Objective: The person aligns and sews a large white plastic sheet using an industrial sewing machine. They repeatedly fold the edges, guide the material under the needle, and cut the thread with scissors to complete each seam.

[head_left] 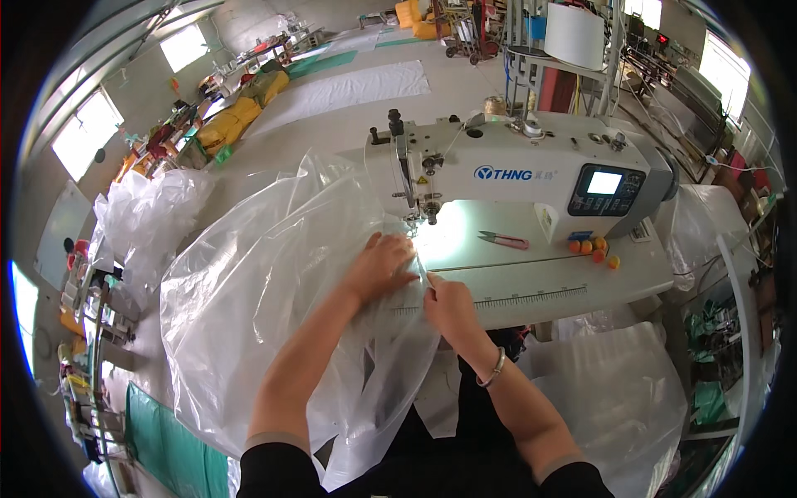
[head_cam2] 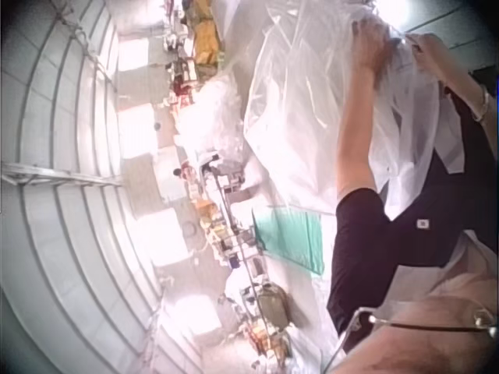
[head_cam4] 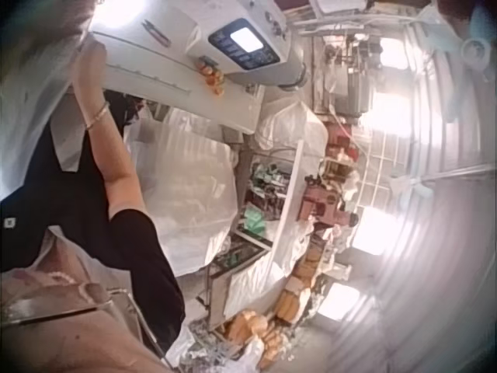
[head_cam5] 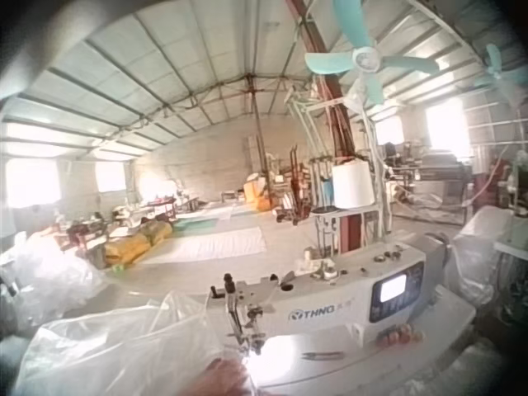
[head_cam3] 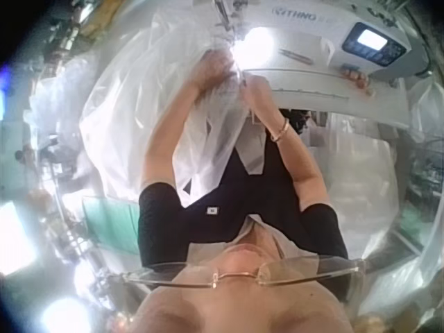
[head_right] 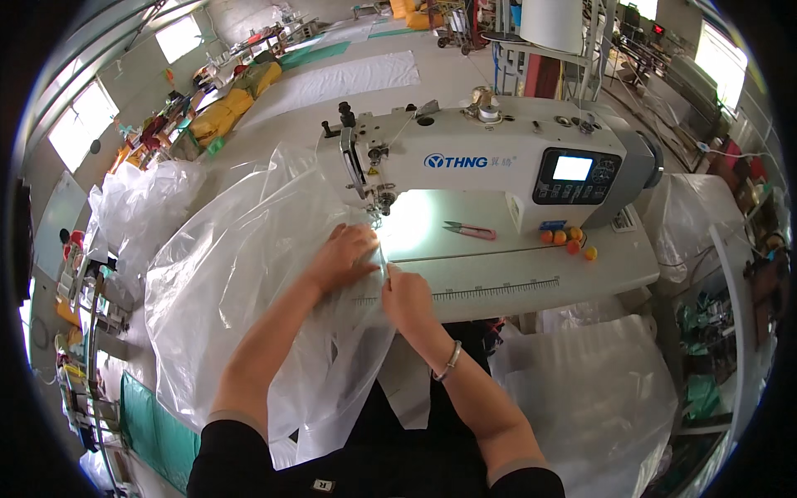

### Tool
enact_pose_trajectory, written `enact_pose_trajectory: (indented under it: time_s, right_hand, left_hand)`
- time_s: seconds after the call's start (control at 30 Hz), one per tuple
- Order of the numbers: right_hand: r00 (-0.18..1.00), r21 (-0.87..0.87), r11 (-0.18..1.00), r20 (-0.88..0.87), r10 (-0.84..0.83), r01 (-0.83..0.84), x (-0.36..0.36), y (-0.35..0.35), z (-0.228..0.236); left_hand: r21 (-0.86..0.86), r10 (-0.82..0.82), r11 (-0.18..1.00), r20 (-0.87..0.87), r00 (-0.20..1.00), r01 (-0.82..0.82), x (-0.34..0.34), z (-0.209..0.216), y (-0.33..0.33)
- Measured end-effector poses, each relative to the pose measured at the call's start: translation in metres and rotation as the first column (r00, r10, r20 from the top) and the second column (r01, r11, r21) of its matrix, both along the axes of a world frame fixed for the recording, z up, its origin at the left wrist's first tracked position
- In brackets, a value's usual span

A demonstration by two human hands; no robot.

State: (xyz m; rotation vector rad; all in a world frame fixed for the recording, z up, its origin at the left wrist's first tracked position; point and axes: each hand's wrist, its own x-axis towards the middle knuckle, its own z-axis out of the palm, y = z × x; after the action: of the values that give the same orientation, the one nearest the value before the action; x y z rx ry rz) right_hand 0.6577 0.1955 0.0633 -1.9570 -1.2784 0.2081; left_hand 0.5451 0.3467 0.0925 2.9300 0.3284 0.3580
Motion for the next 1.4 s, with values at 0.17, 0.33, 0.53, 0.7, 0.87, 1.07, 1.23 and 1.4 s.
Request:
enact_pose_trajectory:
  time_s: [0.17,0.33,0.53,0.7,0.87,1.07,1.23,1.4]
  right_hand:
    - [0.998,-0.049,0.999,0.057,0.008,-0.005,-0.001,-0.021,0.002]
    - [0.935,-0.169,0.986,0.349,0.068,-0.008,-0.005,-0.030,-0.002]
    - [0.866,-0.301,0.954,0.482,0.133,0.021,-0.009,-0.031,0.003]
    - [0.840,-0.298,0.955,0.521,0.152,0.012,-0.015,-0.027,0.000]
    - [0.850,-0.328,0.944,0.492,0.186,-0.016,-0.032,-0.009,0.009]
    - [0.860,-0.332,0.943,0.480,0.172,-0.003,-0.028,0.014,0.010]
    - [0.853,-0.309,0.951,0.493,0.169,-0.010,-0.019,0.031,0.012]
    - [0.865,-0.250,0.968,0.488,0.119,0.007,-0.011,0.045,0.003]
  left_hand:
    - [-0.138,-0.092,0.986,0.059,0.994,0.099,-0.016,-0.008,-0.035]
    - [-0.022,0.018,1.000,-0.025,1.000,-0.018,-0.017,-0.009,-0.061]
    - [-0.079,0.173,0.982,0.033,0.984,-0.170,-0.015,-0.010,-0.071]
    - [0.041,0.078,0.996,0.012,0.997,-0.078,-0.017,0.003,-0.069]
    - [0.050,0.057,0.997,-0.052,0.997,-0.055,-0.023,-0.003,-0.039]
    - [0.157,0.019,0.988,-0.041,0.999,-0.013,-0.019,-0.008,-0.004]
    - [0.043,0.041,0.998,-0.052,0.998,-0.038,-0.007,-0.017,0.024]
    - [-0.065,0.064,0.996,-0.015,0.998,-0.065,0.004,-0.018,0.042]
